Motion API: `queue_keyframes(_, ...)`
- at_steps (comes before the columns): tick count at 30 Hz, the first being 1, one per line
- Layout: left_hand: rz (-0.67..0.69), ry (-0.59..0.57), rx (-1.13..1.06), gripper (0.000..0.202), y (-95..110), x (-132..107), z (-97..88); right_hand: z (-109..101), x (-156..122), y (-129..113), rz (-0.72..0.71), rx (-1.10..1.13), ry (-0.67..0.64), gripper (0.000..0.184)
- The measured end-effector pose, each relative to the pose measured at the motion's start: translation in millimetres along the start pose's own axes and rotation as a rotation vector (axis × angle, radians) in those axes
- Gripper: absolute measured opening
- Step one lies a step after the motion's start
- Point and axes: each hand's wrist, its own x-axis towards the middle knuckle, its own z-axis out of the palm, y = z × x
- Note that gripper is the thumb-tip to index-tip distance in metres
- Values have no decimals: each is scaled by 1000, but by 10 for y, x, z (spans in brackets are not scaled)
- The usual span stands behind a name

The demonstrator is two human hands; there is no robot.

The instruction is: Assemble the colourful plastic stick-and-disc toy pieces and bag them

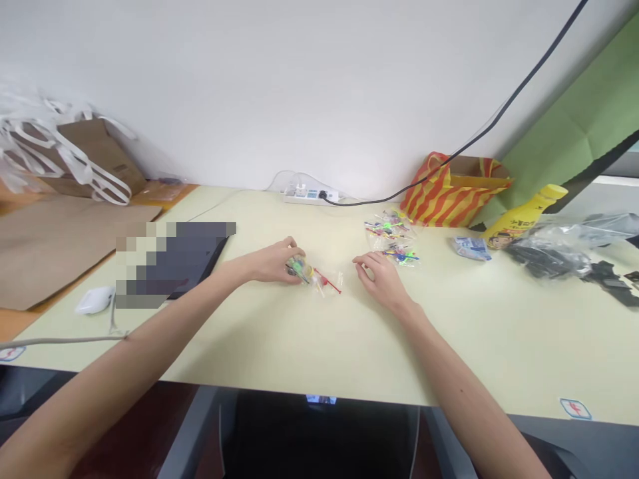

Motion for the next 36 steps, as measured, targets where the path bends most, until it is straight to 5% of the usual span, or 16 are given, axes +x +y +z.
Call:
queue_keyframes(8, -62, 104, 309, 17, 1019, -260, -570, -17, -10, 68, 25, -32, -14, 21)
queue_keyframes(11, -8, 139, 397, 13, 1349, -238, -679, -37, -25, 106, 38, -33, -1, 21)
queue_keyframes(13, 46, 179, 342, 19, 1395, -188, -677, -54, -38, 144, 48, -27, 11, 22)
queue_keyframes(20, 105, 259, 97, 51, 979, -82, -559, -110, -49, 206, 54, -55, 30, 22)
queue_keyframes(29, -89, 244, 90, 62, 511, -281, -785, -122, -41, 150, 56, -45, 14, 21)
queue_keyframes(36, -327, 243, -9, 78, -41, -452, -370, -153, -27, 107, 61, 8, 16, 18)
